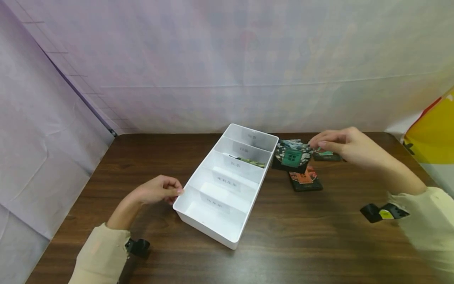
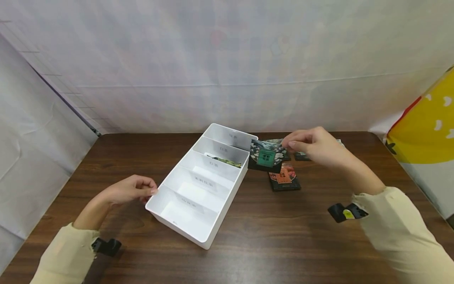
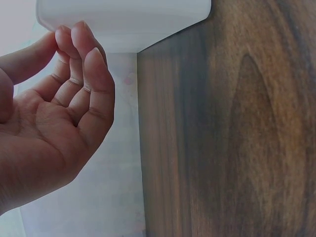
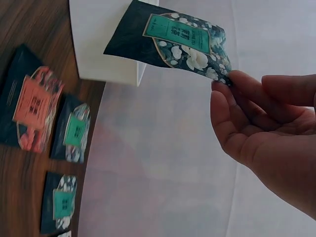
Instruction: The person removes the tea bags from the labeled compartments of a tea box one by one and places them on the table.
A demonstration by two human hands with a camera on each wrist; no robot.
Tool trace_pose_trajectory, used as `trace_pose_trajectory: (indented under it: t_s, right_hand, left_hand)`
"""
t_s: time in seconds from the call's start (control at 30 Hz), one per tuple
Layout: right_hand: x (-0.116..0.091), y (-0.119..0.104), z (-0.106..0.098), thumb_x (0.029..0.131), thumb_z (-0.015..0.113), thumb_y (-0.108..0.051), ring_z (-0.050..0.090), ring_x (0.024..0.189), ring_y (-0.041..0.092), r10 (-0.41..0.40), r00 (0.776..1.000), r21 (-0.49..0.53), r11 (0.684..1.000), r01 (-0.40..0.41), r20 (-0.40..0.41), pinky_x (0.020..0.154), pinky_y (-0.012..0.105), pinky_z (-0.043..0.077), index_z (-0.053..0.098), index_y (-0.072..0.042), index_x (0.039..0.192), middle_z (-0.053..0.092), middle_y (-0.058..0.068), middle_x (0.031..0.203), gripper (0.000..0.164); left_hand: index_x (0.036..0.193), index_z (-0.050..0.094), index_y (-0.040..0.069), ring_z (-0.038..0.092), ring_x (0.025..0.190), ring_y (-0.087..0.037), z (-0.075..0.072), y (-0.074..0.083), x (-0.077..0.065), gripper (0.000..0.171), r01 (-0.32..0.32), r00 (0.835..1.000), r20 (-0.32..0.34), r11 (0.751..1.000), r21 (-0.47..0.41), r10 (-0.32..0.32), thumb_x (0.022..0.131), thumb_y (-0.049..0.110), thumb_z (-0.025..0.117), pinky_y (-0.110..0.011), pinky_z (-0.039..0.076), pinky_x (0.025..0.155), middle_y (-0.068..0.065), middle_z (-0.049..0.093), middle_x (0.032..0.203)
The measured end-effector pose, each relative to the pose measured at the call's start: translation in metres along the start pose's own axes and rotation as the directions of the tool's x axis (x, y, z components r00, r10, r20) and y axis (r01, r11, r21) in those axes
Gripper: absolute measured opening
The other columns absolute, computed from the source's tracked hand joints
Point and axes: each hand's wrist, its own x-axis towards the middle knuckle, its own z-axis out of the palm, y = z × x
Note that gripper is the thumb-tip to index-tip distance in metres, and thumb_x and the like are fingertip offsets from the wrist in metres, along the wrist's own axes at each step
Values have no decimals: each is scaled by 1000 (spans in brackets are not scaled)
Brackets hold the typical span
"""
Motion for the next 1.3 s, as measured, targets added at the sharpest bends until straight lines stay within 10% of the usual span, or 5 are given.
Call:
trace_pose_trajectory:
  t_s: [1.3]
  right_hand:
    - [-62,122,-23,99,36,-12,59,80,4,288,952,-92,956,-279,105,69,24,48,62,5,109,61,19,108,33]
  left_hand:
    - [89,53,-15,53,63,-15,1,0,0,16,-15,1000,9,1000,-24,16,91,1,51,-29,47,58,-2,54,69]
